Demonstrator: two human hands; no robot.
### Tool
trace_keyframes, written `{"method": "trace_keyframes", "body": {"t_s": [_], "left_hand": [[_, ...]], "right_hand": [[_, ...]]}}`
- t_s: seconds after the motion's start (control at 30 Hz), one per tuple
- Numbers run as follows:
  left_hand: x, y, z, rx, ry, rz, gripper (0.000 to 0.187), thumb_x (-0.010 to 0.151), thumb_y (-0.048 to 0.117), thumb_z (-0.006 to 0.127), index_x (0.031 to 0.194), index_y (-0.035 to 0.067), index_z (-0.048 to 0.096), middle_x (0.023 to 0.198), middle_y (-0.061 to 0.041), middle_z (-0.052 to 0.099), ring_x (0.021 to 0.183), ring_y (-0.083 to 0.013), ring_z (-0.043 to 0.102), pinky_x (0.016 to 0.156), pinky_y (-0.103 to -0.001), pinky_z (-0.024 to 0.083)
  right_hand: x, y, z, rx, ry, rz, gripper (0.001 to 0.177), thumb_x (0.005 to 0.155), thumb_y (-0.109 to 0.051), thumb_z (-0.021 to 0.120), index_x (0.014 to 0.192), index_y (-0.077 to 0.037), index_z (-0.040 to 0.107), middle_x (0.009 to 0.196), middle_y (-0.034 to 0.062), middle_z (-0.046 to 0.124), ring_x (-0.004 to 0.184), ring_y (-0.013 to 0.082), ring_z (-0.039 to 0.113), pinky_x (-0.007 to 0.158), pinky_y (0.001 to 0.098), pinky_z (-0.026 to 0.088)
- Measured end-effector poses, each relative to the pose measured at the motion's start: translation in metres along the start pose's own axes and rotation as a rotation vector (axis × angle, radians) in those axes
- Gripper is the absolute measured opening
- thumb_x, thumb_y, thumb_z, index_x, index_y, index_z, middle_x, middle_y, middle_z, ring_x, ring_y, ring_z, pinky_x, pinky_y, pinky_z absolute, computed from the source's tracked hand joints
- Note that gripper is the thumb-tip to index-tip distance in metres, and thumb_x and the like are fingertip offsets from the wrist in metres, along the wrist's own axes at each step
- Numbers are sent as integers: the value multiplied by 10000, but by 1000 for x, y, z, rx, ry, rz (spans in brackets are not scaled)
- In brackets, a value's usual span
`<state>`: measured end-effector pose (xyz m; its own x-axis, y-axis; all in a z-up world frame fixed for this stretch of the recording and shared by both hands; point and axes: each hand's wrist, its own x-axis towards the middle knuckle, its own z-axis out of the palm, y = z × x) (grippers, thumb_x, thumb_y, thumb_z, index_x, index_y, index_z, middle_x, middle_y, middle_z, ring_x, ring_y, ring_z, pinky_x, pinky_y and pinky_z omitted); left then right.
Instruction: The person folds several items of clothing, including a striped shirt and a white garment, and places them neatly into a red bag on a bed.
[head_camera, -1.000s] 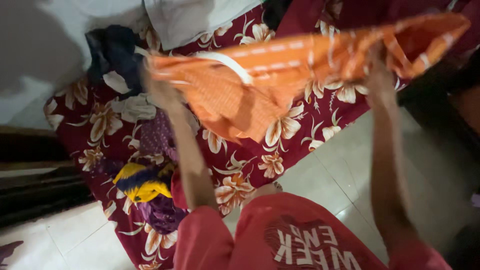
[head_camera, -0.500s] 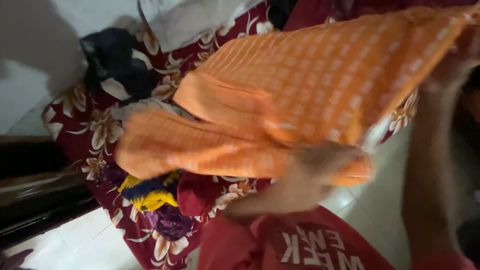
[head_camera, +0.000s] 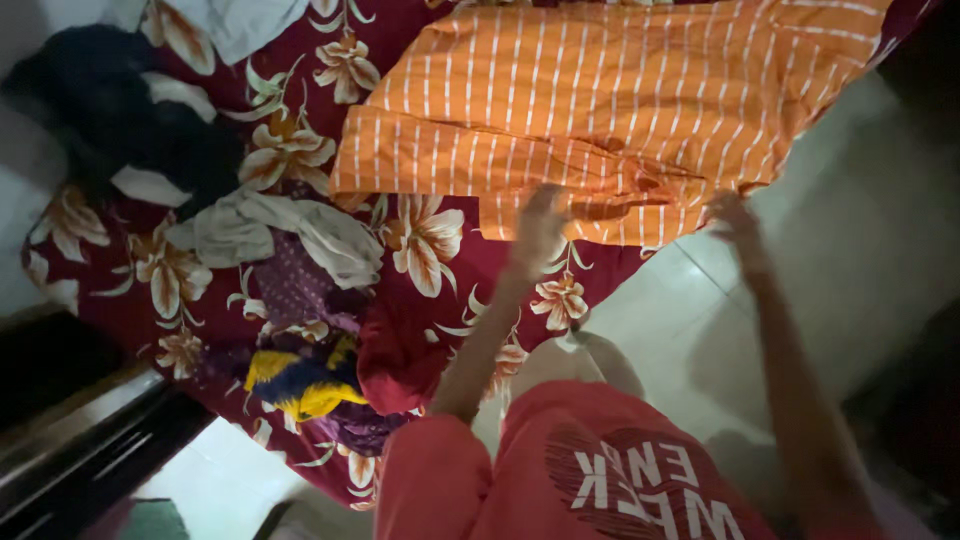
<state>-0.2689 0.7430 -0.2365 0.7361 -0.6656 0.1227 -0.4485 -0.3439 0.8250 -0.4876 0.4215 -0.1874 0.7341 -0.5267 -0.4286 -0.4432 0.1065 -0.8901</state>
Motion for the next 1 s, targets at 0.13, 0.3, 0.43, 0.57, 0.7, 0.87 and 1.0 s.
{"method": "trace_keyframes", "body": {"t_s": [0.13, 0.3, 0.43, 0.57, 0.7, 0.87, 1.0], "left_hand": [[28, -85, -50, 319, -52, -148, 484, 819, -20, 658, 1295, 16, 580, 1280, -188, 603, 1229, -373, 560, 1058, -503, 496], [69, -136, -2, 731, -173, 94, 699, 666, -35, 755, 1336, 2, 558, 1419, -182, 516, 1304, -348, 516, 1004, -617, 419], [84, -152, 44, 732, -125, 98, 647, 630, -32, 758, 1250, -1, 575, 1318, -158, 585, 1274, -349, 548, 1109, -721, 363], [81, -130, 44, 617, -588, -200, 197, 952, 149, 676, 1111, 32, 672, 1159, -216, 689, 1128, -391, 657, 1055, -608, 494], [39, -29, -11, -69, -470, 54, 129, 912, 50, 606, 997, 77, 699, 1125, -171, 675, 1030, -305, 680, 840, -443, 594], [3, 23, -62, -155, -306, 355, 374, 756, 111, 672, 1111, 2, 623, 1125, -237, 649, 924, -395, 632, 723, -495, 538], [-53, -54, -78, 149, -46, 444, 201, 894, 87, 604, 1091, 50, 617, 829, -139, 598, 791, -354, 608, 669, -517, 453]], "right_hand": [[-14, 44, 95, -413, -109, 173, 468, 973, -237, 652, 1398, -59, 572, 1377, 127, 595, 1008, 310, 671, 871, 394, 564], [-15, 13, 154, -662, -185, -233, 497, 985, -163, 665, 1433, -13, 514, 1382, 223, 576, 1293, 386, 554, 1056, 446, 474], [-4, -20, 172, -673, -127, -162, 568, 990, -165, 660, 1500, -45, 443, 1465, 228, 517, 1388, 402, 481, 1164, 456, 400], [-1, -52, 185, -760, -63, -266, 714, 954, -141, 681, 1573, 4, 356, 1574, 262, 390, 1482, 459, 323, 1213, 505, 306], [3, -75, 205, -1071, 23, -484, 806, 797, -202, 748, 1513, -46, 414, 1533, 267, 387, 1434, 448, 334, 1138, 578, 284], [-7, -79, 158, -865, -177, -305, 352, 881, -41, 591, 1217, -56, 696, 1105, 184, 699, 1049, 371, 662, 903, 445, 524], [-71, -130, 60, -862, 11, -512, 375, 835, 49, 614, 1191, -27, 705, 1048, 200, 655, 1009, 396, 643, 875, 451, 526]]}}
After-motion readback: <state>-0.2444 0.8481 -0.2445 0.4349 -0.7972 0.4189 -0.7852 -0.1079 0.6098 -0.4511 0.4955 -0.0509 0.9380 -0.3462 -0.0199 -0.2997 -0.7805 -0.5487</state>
